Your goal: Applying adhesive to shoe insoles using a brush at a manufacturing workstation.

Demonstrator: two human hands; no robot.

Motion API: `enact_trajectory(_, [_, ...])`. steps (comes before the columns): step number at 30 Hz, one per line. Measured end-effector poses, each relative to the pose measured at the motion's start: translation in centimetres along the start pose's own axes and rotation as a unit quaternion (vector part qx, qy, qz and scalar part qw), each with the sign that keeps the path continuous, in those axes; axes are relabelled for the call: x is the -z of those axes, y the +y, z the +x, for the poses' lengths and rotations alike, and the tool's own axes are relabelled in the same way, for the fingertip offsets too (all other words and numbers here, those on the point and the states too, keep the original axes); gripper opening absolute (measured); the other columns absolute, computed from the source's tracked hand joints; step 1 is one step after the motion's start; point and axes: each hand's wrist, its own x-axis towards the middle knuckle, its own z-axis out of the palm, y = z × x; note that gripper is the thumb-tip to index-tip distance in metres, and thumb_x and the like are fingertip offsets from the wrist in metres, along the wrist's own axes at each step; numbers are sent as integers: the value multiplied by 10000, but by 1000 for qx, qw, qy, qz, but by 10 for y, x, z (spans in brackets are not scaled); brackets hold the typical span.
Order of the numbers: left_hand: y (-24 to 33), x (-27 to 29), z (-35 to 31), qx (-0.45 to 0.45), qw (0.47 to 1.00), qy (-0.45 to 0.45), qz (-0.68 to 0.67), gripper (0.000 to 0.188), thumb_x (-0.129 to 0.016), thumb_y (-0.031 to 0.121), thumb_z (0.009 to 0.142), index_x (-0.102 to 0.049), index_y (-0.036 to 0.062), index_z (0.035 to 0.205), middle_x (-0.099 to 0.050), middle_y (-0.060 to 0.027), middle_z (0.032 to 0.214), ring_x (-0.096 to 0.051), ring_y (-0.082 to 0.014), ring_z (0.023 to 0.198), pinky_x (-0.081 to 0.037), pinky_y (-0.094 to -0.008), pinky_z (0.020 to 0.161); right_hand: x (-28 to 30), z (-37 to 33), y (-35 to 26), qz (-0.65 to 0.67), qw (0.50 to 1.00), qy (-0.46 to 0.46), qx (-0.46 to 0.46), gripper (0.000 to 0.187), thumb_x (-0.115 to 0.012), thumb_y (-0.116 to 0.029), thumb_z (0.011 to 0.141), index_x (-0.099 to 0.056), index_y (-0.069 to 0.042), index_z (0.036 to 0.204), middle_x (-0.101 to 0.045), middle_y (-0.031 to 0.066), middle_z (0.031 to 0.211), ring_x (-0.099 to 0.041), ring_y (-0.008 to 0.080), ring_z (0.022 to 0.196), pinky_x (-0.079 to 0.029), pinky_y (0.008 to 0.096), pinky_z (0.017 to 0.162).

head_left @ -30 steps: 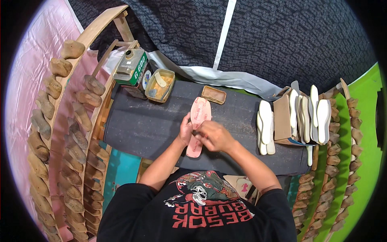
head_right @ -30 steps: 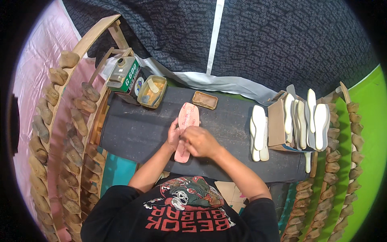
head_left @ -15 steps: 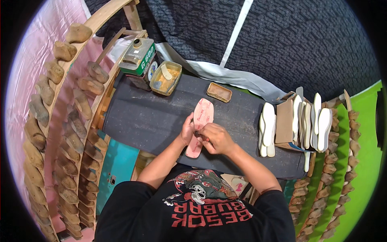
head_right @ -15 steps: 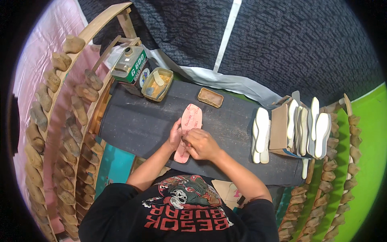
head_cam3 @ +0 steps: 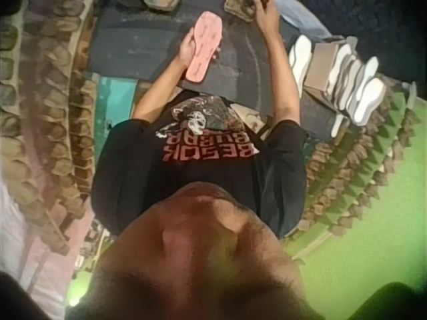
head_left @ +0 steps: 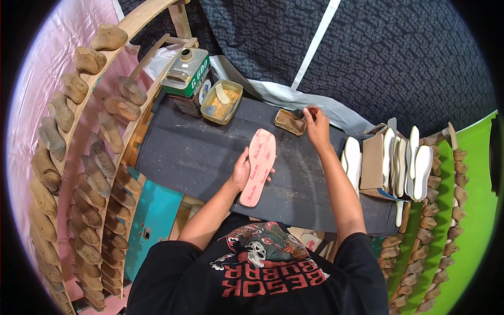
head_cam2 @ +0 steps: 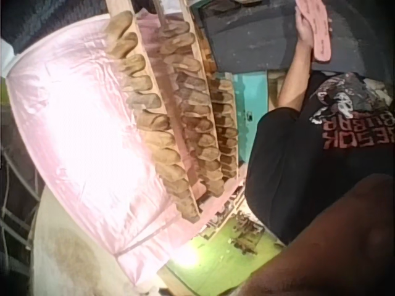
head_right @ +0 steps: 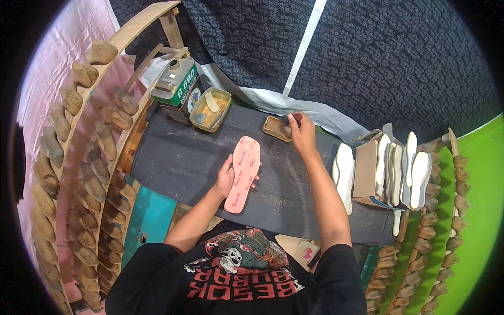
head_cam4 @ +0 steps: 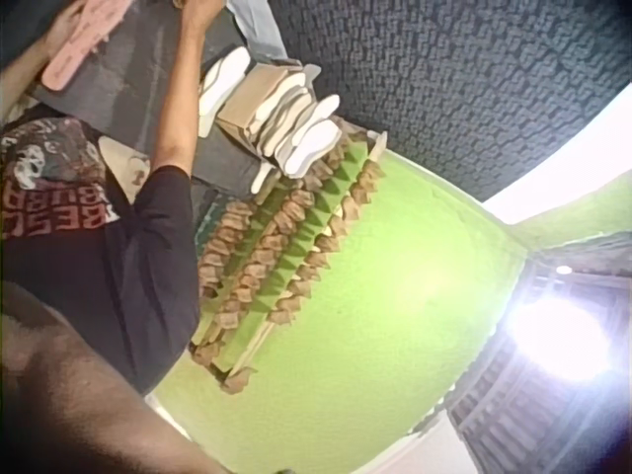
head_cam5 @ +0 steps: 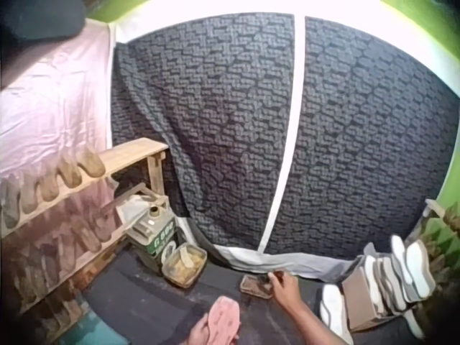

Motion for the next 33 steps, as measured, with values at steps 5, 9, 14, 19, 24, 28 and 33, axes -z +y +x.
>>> enact_trajectory(5, [11,2,-8,-22,999,6,24,810,-284,706,1021,-452,95,1526,-596,-166,1398,-701,-297,1013,-606,-418,761,-15,-5,20,-14,1000,-6,-5,247,-676,-210,986,-704,31,1035,-727,166,934,-700,253,823,-536,356,774])
enact_trajectory(9, [12,1,-7,-23,999,13,31,822,-285,722,1016,-452,101,1527,-605,-161,1391,-703,-284,1011,-604,-405,758,-19,-11,36,-17,1000,-16,-5,249,-684,-206,981,-704,35,1039,-732,166,944,-708,254,842,-539,352,779])
enact_trajectory(14, [9,-6,4,-23,997,38,70,810,-292,722,1019,-465,105,1514,-635,-136,1346,-704,-267,990,-601,-394,759,-9,-11,57,65,993,59,-73,242,-685,-216,987,-720,16,1045,-746,146,940,-715,222,837,-544,341,776])
enact_trajectory(19, [4,-2,13,-18,997,38,70,788,-284,712,1028,-508,92,1460,-667,-122,1257,-707,-270,974,-603,-403,758,14,-14,22,42,995,43,-75,244,-681,-219,992,-718,14,1056,-742,114,887,-712,189,816,-546,326,766])
enact_trajectory(24, [-3,-11,31,-14,997,11,74,790,-272,716,1028,-531,81,1420,-692,-110,1168,-710,-277,959,-605,-404,758,35,-38,-35,103,993,-47,26,194,-669,-181,1008,-708,5,1048,-726,66,825,-699,128,762,-561,306,721])
enact_trajectory(28, [-8,-23,38,1,995,22,92,803,-244,731,1026,-542,85,1399,-707,-128,1084,-716,-261,914,-596,-377,764,41,-48,-70,13,984,-65,164,147,-684,-117,970,-679,14,1038,-696,126,899,-697,226,819,-541,330,751])
enact_trajectory(33, [-10,-19,46,-28,997,-17,77,784,-245,716,1037,-501,104,1456,-679,-107,1198,-686,-243,1009,-565,-379,855,47,-83,-84,-8,963,-167,211,157,-687,-170,938,-680,-20,983,-659,155,877,-661,336,815,-534,426,757])
